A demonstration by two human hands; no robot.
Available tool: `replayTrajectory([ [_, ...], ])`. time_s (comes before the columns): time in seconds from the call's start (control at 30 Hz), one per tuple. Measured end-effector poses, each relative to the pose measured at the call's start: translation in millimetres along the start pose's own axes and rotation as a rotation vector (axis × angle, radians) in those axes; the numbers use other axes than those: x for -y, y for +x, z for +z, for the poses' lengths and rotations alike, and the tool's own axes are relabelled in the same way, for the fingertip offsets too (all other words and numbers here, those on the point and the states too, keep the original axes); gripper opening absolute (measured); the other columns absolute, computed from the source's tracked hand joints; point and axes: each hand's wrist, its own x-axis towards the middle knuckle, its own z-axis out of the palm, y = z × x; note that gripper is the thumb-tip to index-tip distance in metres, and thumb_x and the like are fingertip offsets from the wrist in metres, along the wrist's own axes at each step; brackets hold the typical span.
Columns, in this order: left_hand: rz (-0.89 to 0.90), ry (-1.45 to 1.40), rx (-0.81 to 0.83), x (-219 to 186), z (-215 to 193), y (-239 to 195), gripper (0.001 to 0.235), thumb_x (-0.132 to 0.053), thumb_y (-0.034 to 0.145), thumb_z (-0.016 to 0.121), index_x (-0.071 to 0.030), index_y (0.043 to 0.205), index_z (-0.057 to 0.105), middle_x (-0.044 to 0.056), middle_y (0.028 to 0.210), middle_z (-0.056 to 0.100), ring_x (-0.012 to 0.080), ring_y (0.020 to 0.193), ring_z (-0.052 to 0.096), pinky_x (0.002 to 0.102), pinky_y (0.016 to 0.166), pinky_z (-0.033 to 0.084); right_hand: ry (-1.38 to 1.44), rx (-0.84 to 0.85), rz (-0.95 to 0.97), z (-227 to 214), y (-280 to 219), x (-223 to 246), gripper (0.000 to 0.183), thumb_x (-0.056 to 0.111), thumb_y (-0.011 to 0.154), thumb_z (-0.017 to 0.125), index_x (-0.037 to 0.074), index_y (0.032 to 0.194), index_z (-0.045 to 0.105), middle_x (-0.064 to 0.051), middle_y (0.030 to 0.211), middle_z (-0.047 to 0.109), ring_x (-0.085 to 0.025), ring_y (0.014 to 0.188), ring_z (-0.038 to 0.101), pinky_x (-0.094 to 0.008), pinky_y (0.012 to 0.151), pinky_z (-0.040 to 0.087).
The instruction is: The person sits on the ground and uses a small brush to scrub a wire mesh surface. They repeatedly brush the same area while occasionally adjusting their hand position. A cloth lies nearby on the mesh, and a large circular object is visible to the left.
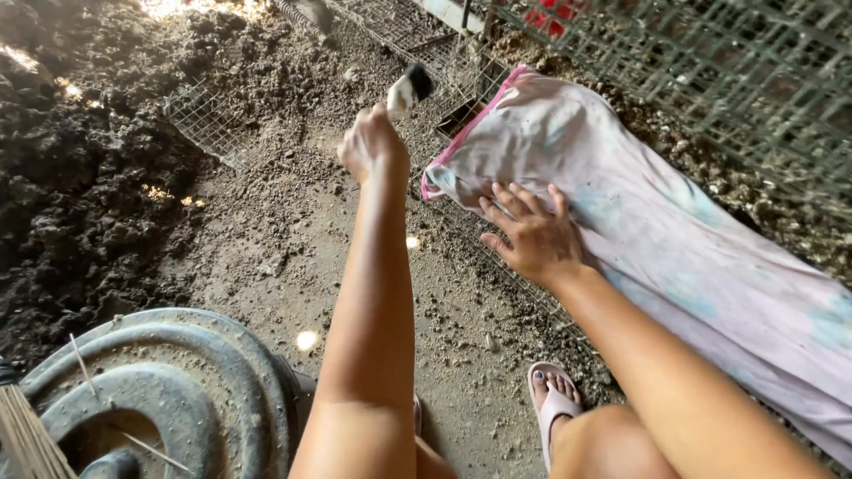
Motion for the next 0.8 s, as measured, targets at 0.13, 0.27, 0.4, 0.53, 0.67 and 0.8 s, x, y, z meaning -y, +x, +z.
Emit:
replayTrajectory([
  [0.13, -0.012, 0.125, -0.046, 24.0, 0.6, -12.4, 0.038, -0.004, 0.096, 0.055, -0.005, 0.134, 0.058, 0.013, 0.118, 0.067, 0.0288, 0.1, 0.066, 0.042, 0.08, 0.057, 0.021, -0.081, -0.012, 14.5, -0.6, -6.2, 0.058, 0.069, 0.104, 0.033, 0.037, 0.148, 0.054, 0.004, 0.157, 0.05, -0.021, 0.143, 0.045, -0.06, 0.117, 0.027],
  [0.27, 0.173, 0.086, -0.286, 19.0, -13.6, 3.9, 0.034, -0.001, 0.086, 0.065, -0.019, 0.114, 0.069, 0.004, 0.101, 0.074, 0.0248, 0.093, 0.065, 0.04, 0.077, 0.053, 0.044, -0.118, -0.063, 1.8, -2.9, -2.5, 0.057, 0.063, 0.102, 0.039, 0.029, 0.144, 0.058, -0.003, 0.156, 0.052, -0.03, 0.141, 0.046, -0.065, 0.115, 0.03],
  [0.4, 0.337, 0.129, -0.44, -11.1, -51.2, 2.6, 0.02, -0.014, 0.077, 0.079, -0.029, 0.09, 0.079, -0.004, 0.089, 0.078, 0.0251, 0.092, 0.057, 0.043, 0.082, 0.039, 0.008, -0.226, -0.13, 4.0, -5.5, -6.6, 0.047, 0.05, 0.105, 0.048, 0.023, 0.139, 0.065, -0.005, 0.152, 0.058, -0.031, 0.139, 0.049, -0.058, 0.114, 0.032],
  [0.53, 0.153, 0.188, -0.32, -0.4, -29.0, -1.3, 0.021, -0.03, 0.063, 0.091, -0.021, 0.078, 0.079, -0.001, 0.099, 0.076, 0.0323, 0.108, 0.055, 0.052, 0.092, 0.046, 0.023, -0.202, -0.124, -3.8, -6.3, -2.7, 0.048, 0.051, 0.106, 0.047, 0.023, 0.141, 0.065, -0.006, 0.153, 0.058, -0.03, 0.139, 0.05, -0.057, 0.113, 0.031],
  [0.67, 0.108, 0.283, -0.525, 7.4, -17.7, 12.4, 0.03, -0.023, 0.07, 0.082, -0.025, 0.099, 0.074, 0.002, 0.1, 0.073, 0.0269, 0.099, 0.059, 0.047, 0.076, 0.052, 0.032, -0.21, -0.116, -5.4, -5.6, -3.3, 0.048, 0.05, 0.107, 0.045, 0.023, 0.14, 0.066, -0.005, 0.153, 0.058, -0.029, 0.139, 0.05, -0.055, 0.113, 0.03],
  [0.8, 0.26, 0.208, -0.324, -31.3, -35.8, -9.9, 0.032, -0.011, 0.071, 0.08, -0.023, 0.101, 0.077, 0.0, 0.116, 0.072, 0.0293, 0.109, 0.056, 0.045, 0.085, 0.049, 0.036, -0.242, -0.131, -5.6, -5.2, -4.9, 0.041, 0.043, 0.105, 0.056, 0.021, 0.137, 0.068, -0.006, 0.149, 0.061, -0.029, 0.136, 0.05, -0.054, 0.111, 0.033],
])
